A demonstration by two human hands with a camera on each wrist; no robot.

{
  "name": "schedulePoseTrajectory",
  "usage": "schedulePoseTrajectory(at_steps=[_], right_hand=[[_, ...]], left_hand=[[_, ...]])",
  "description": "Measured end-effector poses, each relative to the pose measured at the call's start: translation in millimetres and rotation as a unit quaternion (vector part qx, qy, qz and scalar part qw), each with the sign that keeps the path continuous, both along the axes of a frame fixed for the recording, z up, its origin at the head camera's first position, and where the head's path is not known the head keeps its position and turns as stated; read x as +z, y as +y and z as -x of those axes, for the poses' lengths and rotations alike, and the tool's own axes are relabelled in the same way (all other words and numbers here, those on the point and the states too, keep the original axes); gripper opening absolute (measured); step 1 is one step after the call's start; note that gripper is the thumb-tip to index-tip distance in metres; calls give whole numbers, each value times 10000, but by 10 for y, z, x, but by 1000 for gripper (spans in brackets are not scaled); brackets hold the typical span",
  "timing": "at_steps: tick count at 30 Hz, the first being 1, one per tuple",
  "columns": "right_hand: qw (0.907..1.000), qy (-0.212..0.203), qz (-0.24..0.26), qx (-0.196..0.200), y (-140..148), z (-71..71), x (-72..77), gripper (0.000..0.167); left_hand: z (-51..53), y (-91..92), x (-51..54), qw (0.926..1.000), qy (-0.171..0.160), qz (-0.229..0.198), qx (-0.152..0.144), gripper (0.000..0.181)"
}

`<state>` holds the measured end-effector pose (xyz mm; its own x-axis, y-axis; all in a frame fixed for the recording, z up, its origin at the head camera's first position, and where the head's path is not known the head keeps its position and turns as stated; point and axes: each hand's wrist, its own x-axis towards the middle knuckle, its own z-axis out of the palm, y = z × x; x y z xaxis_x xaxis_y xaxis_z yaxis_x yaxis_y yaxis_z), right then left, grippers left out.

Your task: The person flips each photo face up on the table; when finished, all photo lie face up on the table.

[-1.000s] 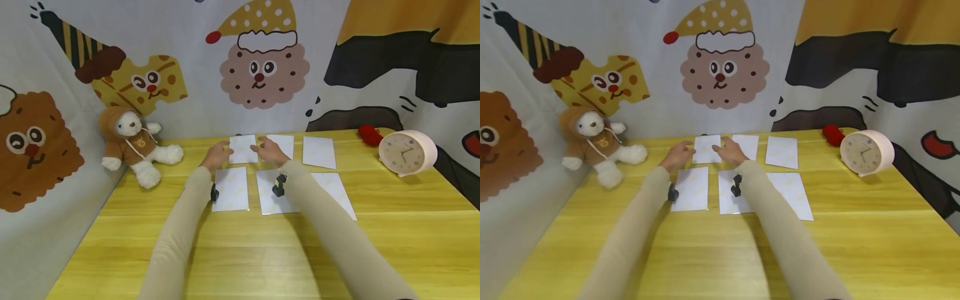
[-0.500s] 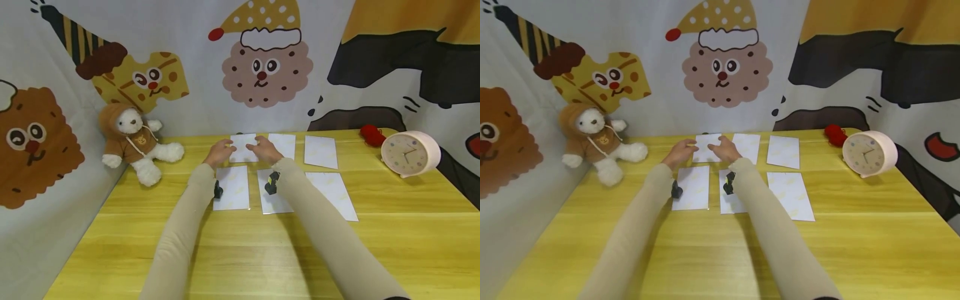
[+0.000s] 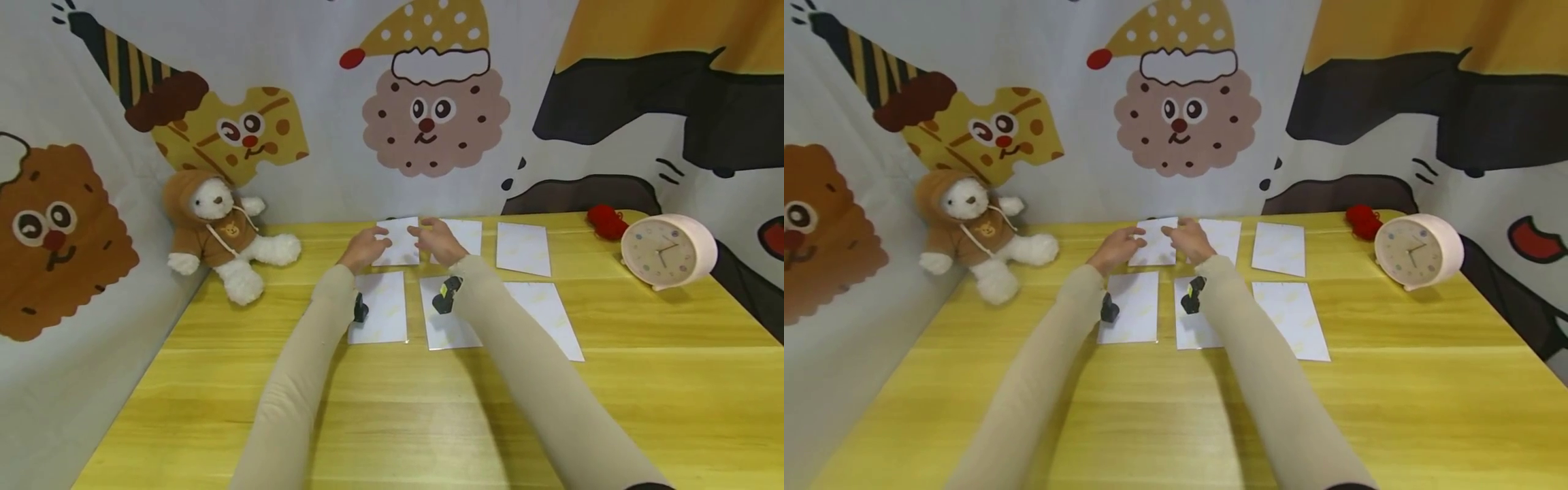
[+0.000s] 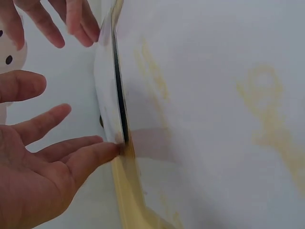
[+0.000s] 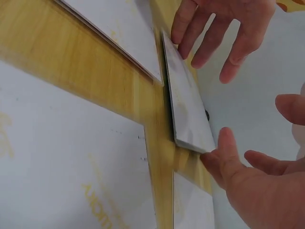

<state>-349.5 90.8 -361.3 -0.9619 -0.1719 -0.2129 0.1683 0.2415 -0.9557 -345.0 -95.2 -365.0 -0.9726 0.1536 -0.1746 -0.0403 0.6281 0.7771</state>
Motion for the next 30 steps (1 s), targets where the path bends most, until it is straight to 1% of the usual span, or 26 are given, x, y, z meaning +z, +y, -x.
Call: schedulePoseTrajectory(at_steps=[2,4,7,9,13,17,19,21,25,30], right_hand=[[9996,25,246,-148,14,6,-2,70],[9988,17,387,-297,27,11,-3,70],[9973,-7,598,-432,44,18,-8,68],[9959,15,766,-475,47,22,-9,66],[9913,102,1192,-552,48,46,-13,63],[9863,95,1514,-651,52,59,-5,60],[9845,72,1615,-687,51,56,2,59],[9829,80,1707,-682,46,52,5,58],[9793,173,1907,-654,31,37,15,58],[9779,283,1948,-698,-6,13,17,60]], left_hand=[[2,26,3,9999,160,-18,-48,51],[9,52,2,9995,302,-34,-77,49],[15,91,4,9991,407,-111,-61,47],[18,116,5,9990,406,-207,-9,46],[25,152,22,9983,386,-375,211,47],[33,155,48,9971,427,-415,464,49],[35,148,60,9970,461,-353,516,51],[34,147,72,9970,532,-252,504,53],[32,158,80,9959,763,38,484,60],[2,199,77,9931,881,407,658,75]])
